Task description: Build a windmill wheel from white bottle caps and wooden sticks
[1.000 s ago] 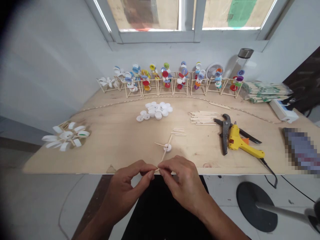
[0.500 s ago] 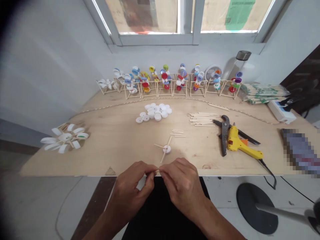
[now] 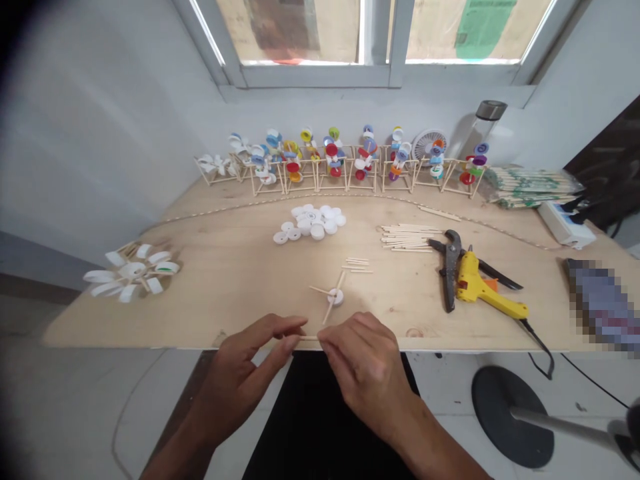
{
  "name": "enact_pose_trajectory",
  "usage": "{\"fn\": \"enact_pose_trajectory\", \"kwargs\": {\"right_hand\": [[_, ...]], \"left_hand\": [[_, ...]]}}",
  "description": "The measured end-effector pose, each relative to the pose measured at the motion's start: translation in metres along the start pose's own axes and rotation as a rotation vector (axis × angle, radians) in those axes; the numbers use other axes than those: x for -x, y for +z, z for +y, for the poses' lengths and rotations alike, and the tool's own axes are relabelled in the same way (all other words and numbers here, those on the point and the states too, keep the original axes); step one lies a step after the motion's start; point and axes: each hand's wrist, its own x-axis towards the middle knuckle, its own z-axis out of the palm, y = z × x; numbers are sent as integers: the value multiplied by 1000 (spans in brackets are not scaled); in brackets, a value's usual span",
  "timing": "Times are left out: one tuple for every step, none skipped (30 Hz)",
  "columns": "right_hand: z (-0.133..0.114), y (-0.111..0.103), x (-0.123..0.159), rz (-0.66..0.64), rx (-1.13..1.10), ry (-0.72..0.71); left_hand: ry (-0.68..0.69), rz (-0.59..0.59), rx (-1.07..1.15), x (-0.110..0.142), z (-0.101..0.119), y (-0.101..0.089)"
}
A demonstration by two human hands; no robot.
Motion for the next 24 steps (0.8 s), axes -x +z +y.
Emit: {"fn": "enact_pose_trajectory", "kwargs": {"right_hand": [[0, 1, -1, -4, 6, -8], [0, 2, -1, -10, 16, -19], [0, 3, -1, -16, 28, -31], [1, 3, -1, -23, 41, -41], [2, 2, -1, -31, 53, -52], [2, 2, -1, -36, 64, -61], [3, 1, -1, -39, 72, -68], [3, 1, -1, -43, 78, -74], [3, 1, -1, -47, 82, -81], [2, 1, 0, -50, 89, -88], [2, 1, 0, -48, 99, -97], [1, 1, 0, -48, 108, -106], [1, 2, 0, -50, 118, -115], [1, 4, 1, -45, 127, -129], [1, 5, 2, -38, 135, -143], [2, 7, 3, -32, 141, -157], [2, 8, 4, -27, 146, -173], [3, 10, 6, -21, 151, -189], [4, 11, 7, -17, 156, -203], [5, 12, 8, -19, 159, -210], [5, 12, 9, -27, 161, -211], [5, 13, 10, -33, 161, -210], [5, 13, 11, -37, 163, -207], [5, 13, 11, -40, 165, -203]], "left_hand": [[9, -21, 19, -1, 1, 1], [10, -43, 36, -2, 2, 1], [-1, -67, 53, -3, 3, 2], [-19, -95, 74, -4, 4, 3], [-39, -121, 97, -5, 5, 3], [-58, -146, 120, -7, 6, 2], [-75, -164, 139, -8, 7, 2], [-89, -174, 153, -9, 7, 2], [-102, -175, 160, -10, 8, 1], [-115, -172, 161, -10, 8, 1], [-129, -167, 158, -10, 9, 1], [-142, -163, 155, -10, 8, 2], [-154, -164, 154, -10, 7, 2], [-171, -171, 157, -10, 6, 3], [-191, -180, 162, -9, 5, 4], [-214, -191, 167, -9, 4, 5], [-239, -201, 172, -8, 2, 5], [-263, -212, 175, -8, 1, 6], [-284, -219, 175, -7, 1, 6], [-300, -223, 173, -7, 0, 7], [-311, -229, 170, -6, 0, 7], [-320, -233, 171, -6, 0, 7], [-321, -234, 176, -5, 0, 7], [-318, -235, 186, -4, 0, 7]]}}
